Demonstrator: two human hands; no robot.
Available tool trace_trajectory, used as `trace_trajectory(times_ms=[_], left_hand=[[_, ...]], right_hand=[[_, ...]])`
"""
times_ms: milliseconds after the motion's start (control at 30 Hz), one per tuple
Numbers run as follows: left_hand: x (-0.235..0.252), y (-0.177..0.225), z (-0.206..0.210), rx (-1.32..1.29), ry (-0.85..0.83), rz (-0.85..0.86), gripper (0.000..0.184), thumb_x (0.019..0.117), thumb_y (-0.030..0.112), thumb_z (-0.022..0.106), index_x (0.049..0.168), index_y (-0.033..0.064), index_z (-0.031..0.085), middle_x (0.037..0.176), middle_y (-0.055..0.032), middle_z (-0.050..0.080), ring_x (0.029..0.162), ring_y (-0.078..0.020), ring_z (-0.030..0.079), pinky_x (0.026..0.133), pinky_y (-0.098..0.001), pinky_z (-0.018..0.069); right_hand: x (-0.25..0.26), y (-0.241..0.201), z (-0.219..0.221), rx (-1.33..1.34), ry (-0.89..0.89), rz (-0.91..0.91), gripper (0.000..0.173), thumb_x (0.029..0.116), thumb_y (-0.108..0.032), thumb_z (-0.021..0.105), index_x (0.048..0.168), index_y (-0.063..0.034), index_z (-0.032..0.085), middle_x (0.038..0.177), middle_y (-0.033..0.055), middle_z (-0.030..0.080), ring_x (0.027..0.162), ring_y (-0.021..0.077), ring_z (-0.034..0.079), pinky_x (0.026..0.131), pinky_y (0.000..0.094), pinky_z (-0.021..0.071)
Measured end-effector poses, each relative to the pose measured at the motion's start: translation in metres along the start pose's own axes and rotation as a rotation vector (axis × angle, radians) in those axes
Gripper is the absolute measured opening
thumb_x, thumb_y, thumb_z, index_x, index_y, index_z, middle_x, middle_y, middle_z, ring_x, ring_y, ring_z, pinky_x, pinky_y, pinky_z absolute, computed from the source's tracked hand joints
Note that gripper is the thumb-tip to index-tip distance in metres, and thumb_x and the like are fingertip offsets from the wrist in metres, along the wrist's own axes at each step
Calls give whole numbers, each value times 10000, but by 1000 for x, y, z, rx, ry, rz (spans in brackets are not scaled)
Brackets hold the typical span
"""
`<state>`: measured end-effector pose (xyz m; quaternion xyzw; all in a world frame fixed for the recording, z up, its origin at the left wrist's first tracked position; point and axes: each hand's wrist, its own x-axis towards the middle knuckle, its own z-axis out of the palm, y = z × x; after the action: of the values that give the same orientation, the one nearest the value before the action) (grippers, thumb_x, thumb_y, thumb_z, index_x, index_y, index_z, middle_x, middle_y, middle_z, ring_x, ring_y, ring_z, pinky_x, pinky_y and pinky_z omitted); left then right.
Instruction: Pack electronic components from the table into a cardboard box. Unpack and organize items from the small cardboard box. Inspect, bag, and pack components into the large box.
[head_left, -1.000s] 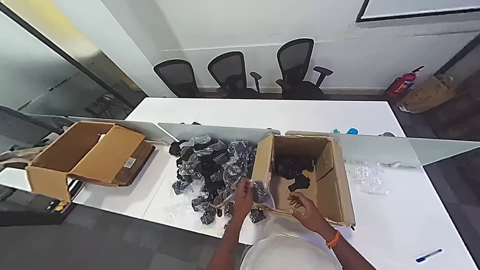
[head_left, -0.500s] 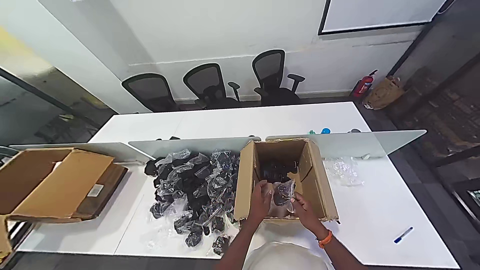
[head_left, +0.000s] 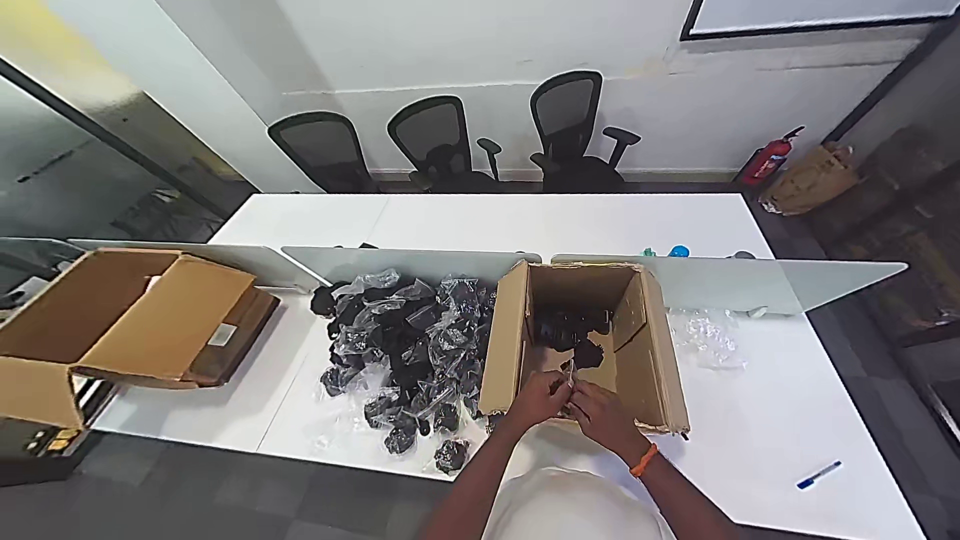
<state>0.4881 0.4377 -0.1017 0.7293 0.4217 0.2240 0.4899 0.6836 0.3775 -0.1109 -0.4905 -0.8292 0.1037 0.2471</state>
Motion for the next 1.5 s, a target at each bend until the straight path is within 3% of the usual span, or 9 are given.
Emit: trace_trajectory(times_ms=[100, 200, 467, 667, 767, 867, 1033, 1300, 1500], left_hand=[[2, -2, 2, -31, -4, -8, 315, 1016, 281, 552, 933, 24, 714, 700, -61, 660, 610, -130, 635, 637, -354, 564], [2, -3, 2, -39, 42, 5, 284, 1006, 254, 568, 962, 21, 724, 728, -68, 683, 636, -127, 655, 660, -353, 579], [-1, -3, 0, -66, 112, 45, 248, 1033, 215, 565, 1010, 27, 726, 755, -37, 693, 651, -86, 638, 674, -297, 559], [-5, -2, 0, -177, 112, 39, 199, 995, 192, 638, 1002, 16, 731, 729, -22, 692, 609, -60, 626, 627, -264, 555], [-4, -4, -1, -173, 92, 28, 209, 987, 219, 662, 982, 23, 735, 741, -33, 695, 623, -78, 634, 637, -285, 562], [-3, -7, -2, -153, 74, 33, 231, 975, 246, 688, 956, 20, 732, 735, -37, 683, 623, -76, 618, 635, -282, 548], [-2, -8, 1, -75, 37, 107, 218, 956, 235, 688, 943, 22, 735, 741, -44, 689, 640, -78, 625, 661, -298, 554], [0, -8, 0, 7, 13, 156, 257, 983, 296, 675, 959, 51, 752, 777, -40, 709, 670, -87, 643, 691, -311, 562], [3, -7, 0, -74, 22, 163, 275, 1022, 267, 601, 949, 30, 721, 756, -50, 671, 649, -102, 606, 653, -315, 531]], right_hand=[[-7, 0, 2, -44, 33, -39, 228, 1013, -265, 572, 930, -123, 730, 1033, 49, 706, 962, 185, 698, 821, 353, 599], [-7, 1, 2, 32, 106, -17, 245, 1025, -293, 586, 965, -123, 753, 1093, 43, 727, 1008, 164, 706, 867, 341, 597], [-2, 5, -3, 413, 209, 213, 252, 1012, -311, 602, 1019, -96, 733, 986, 25, 714, 842, 51, 673, 776, 227, 585], [3, -1, -11, 639, 110, 421, 292, 953, -303, 698, 1130, -72, 719, 1036, 21, 732, 875, 64, 703, 789, 247, 611], [9, -10, -10, 733, 43, 483, 337, 900, -310, 772, 1145, -85, 715, 987, 5, 737, 817, 78, 711, 744, 267, 624], [13, -9, -7, 752, 14, 463, 346, 886, -332, 785, 1122, -86, 727, 954, -3, 739, 800, 72, 704, 746, 263, 615], [19, 6, -15, 977, 2, 488, 168, 995, -168, 649, 1040, -33, 738, 886, 49, 740, 763, 134, 704, 724, 305, 608], [20, 14, -9, 982, 34, 497, 110, 979, -94, 624, 959, -23, 705, 810, 57, 700, 697, 142, 671, 664, 315, 592], [21, 9, -12, 921, 55, 473, 104, 990, -101, 563, 919, -58, 626, 748, 22, 604, 613, 106, 565, 568, 263, 495]])
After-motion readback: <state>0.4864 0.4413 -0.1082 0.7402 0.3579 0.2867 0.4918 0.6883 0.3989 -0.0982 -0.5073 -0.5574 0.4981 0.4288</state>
